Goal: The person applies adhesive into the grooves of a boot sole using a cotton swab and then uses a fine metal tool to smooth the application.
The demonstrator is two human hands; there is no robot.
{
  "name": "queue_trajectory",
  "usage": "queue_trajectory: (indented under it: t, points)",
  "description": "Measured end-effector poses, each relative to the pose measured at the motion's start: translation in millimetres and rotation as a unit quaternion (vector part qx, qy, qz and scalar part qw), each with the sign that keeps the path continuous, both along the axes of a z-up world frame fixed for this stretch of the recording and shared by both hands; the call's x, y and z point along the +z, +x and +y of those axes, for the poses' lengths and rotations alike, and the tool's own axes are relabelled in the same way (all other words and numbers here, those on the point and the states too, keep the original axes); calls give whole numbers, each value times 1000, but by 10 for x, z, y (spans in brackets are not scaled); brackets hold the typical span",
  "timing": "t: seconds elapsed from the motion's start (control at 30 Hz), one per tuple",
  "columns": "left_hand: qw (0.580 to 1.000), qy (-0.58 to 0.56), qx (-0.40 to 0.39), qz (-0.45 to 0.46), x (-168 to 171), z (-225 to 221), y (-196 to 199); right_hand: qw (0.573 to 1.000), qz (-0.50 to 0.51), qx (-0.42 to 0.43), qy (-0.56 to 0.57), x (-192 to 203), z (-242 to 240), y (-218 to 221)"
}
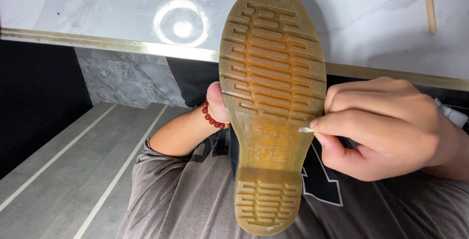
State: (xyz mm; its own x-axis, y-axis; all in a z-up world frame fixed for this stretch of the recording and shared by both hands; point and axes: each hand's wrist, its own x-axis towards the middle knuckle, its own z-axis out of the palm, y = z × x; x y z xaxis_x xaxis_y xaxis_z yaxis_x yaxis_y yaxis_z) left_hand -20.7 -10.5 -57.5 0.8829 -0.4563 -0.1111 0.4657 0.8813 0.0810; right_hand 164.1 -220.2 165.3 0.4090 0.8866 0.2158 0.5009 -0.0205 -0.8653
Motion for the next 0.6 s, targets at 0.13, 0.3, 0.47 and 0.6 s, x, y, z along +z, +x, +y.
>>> queue_trajectory:
  t: [0.13, 0.3, 0.47, 0.6]
  points:
    - [1000, 9, 3, -5, 46, 10, -36, 999, -15, -32, -10, 25, -40, -46]
    - [1000, 29, -7, 1, 123, 77, 30, 996, -28, -77, -42, 68, -89, -94]
    - [992, 118, -14, -35, 419, 225, 393, 988, -130, -78, 4, 104, 65, -135]
    - [965, 226, 6, -133, 657, 115, 631, 983, -167, -49, 50, 90, 155, -106]
